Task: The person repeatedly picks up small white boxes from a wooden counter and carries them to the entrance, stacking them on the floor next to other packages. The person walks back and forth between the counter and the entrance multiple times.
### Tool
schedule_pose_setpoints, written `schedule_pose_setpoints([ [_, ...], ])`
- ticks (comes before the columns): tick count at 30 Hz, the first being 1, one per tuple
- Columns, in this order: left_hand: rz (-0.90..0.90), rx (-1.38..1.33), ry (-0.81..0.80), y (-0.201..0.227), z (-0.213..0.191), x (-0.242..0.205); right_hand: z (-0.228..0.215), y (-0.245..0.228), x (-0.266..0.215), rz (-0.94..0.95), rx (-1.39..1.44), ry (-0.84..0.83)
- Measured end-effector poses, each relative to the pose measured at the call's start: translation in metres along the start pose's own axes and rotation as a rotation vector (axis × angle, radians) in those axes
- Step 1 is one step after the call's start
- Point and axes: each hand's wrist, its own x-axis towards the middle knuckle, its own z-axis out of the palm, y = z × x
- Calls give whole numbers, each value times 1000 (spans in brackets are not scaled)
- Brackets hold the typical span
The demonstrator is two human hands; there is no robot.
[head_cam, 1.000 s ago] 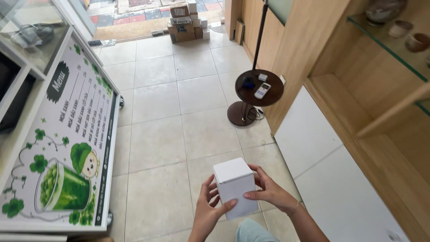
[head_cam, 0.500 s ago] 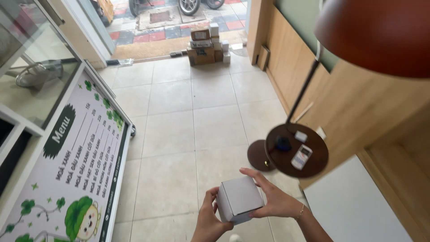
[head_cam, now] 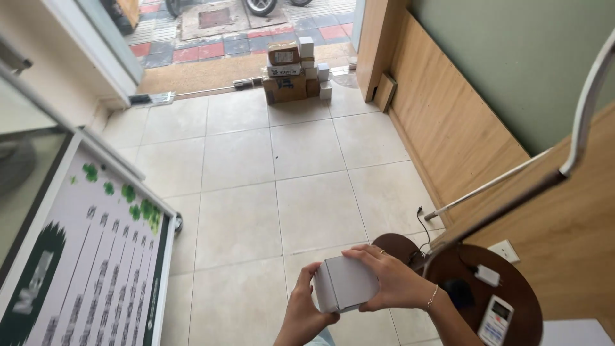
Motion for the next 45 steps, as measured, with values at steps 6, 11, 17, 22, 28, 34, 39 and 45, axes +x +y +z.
schedule_pose_setpoints([
  [6, -68, 251, -71, 49, -70, 151, -75, 7, 125, 104, -14, 103],
  [11, 155, 414, -103, 48, -92, 254, -104, 32, 197, 123, -97, 209],
  [17, 179, 445, -198, 55, -91, 364, -147, 98, 271, 221, -182, 236],
  [22, 156, 450, -194, 72, -93, 477, -208, 163, 352, 102, -197, 305],
  [28, 98, 440, -156, 98, -94, 624, -310, 227, 458, 27, -195, 249],
  [34, 145, 370, -87, 101, -89, 742, -385, 286, 544, 24, -188, 193],
  [39, -14, 402, -187, 82, -103, 835, -423, 327, 625, 65, -121, 74],
  [45, 118, 342, -132, 101, -141, 970, -483, 379, 738, 24, -159, 178],
])
